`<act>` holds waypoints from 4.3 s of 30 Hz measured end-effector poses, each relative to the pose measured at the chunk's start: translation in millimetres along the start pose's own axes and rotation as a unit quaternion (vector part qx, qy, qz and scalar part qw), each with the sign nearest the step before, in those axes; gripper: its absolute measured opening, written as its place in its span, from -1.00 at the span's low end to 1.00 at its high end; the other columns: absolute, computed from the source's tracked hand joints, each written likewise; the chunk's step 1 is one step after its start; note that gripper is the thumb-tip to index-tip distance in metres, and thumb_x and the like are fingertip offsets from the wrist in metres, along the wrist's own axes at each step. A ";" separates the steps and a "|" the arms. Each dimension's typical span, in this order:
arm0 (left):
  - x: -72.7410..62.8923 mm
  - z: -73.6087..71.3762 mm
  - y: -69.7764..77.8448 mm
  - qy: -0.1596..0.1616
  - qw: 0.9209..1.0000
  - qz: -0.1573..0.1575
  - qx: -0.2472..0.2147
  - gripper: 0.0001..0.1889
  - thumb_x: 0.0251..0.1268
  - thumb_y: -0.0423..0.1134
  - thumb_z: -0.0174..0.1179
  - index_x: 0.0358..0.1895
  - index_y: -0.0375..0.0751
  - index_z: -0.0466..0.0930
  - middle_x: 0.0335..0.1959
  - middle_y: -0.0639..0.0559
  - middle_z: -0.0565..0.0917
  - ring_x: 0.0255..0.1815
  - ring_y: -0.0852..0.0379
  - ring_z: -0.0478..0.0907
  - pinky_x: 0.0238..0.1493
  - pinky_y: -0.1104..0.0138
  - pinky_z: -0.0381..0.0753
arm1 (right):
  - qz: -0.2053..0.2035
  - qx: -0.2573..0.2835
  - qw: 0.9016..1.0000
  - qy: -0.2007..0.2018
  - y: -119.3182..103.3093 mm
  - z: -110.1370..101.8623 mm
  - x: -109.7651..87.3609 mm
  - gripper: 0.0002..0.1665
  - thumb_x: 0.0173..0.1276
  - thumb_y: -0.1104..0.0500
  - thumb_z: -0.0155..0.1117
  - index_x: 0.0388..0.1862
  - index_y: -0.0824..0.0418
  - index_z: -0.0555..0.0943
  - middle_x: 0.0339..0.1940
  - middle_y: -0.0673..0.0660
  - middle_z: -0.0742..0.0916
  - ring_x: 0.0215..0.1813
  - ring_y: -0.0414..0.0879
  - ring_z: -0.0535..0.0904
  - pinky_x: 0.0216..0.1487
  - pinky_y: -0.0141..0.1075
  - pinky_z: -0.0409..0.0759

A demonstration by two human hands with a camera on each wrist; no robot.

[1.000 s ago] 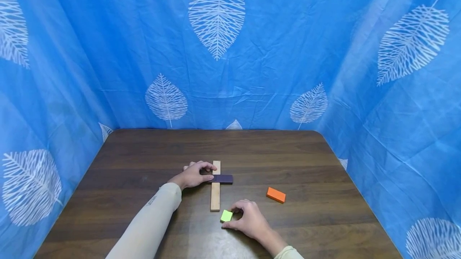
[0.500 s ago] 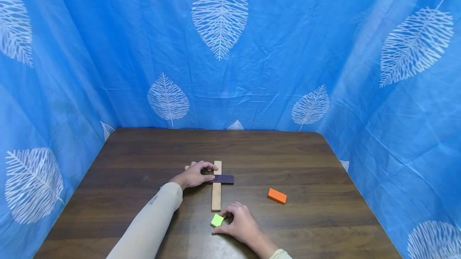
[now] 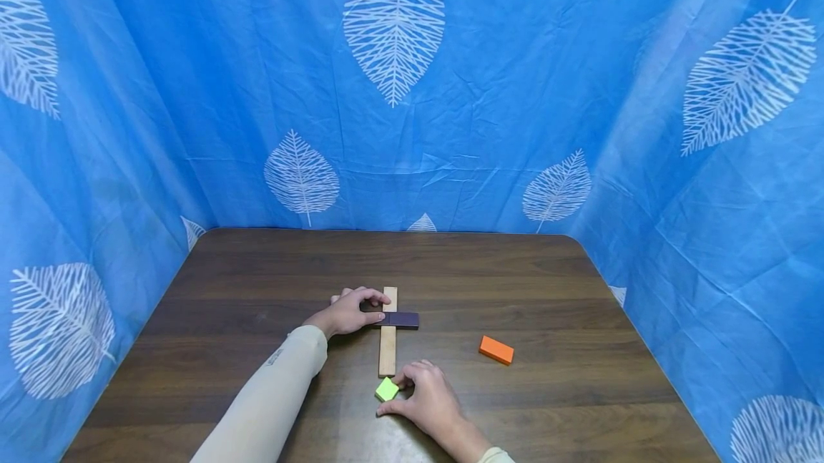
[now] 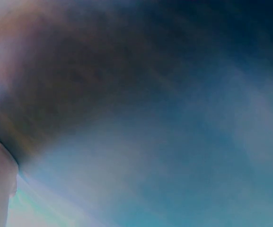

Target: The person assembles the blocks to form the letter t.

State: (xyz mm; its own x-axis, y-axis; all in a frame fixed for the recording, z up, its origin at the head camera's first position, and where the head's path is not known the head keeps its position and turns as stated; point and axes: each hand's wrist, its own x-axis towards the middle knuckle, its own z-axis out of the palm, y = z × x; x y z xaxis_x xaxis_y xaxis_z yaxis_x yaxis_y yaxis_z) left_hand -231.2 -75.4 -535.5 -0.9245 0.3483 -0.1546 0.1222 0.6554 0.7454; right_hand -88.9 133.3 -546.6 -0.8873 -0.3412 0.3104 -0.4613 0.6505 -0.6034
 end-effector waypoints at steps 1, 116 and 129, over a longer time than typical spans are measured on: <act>0.1 0.2 -0.2 0.000 1.000 0.000 0.000 -0.78 0.35 -0.07 0.35 0.02 0.26 0.68 -0.07 0.20 0.56 0.07 0.03 0.29 0.12 -0.06 0.07 | 0.001 0.001 1.000 0.000 0.3 0.3 0.0 -0.49 -0.26 -0.21 0.74 -0.45 0.01 0.68 -0.48 -0.27 0.61 -0.35 -0.38 0.42 -0.30 -0.47 0.44; -3.0 -2.5 1.0 0.002 1.000 -0.013 0.000 -0.79 0.34 -0.10 0.35 0.00 0.23 0.68 -0.06 0.18 0.55 0.11 -0.01 0.27 0.14 -0.06 0.06 | 0.192 -0.061 0.971 0.127 110.4 -95.8 -15.6 -0.58 -0.04 0.16 0.71 -0.18 0.24 0.77 -0.16 0.18 0.78 -0.15 0.10 0.59 -0.09 -0.02 0.49; -3.3 -3.0 1.0 0.001 1.000 -0.013 -0.002 -0.78 0.35 -0.09 0.35 0.01 0.27 0.68 -0.06 0.20 0.54 0.12 0.01 0.28 0.13 -0.05 0.07 | 0.146 -0.023 0.984 0.101 85.9 -75.8 -8.8 -0.58 -0.11 0.14 0.74 -0.22 0.14 0.77 -0.20 0.04 0.76 -0.11 0.01 0.61 -0.05 -0.07 0.52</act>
State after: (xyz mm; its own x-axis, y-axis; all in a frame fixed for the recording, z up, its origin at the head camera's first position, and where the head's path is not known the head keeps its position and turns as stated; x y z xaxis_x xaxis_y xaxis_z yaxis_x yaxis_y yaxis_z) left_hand -229.2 -77.9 -532.3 -0.9280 0.3304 -0.1723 0.0974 0.6613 0.7438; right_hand -121.0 243.5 -545.6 -0.9626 0.0043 0.2709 -0.1813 0.7328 -0.6558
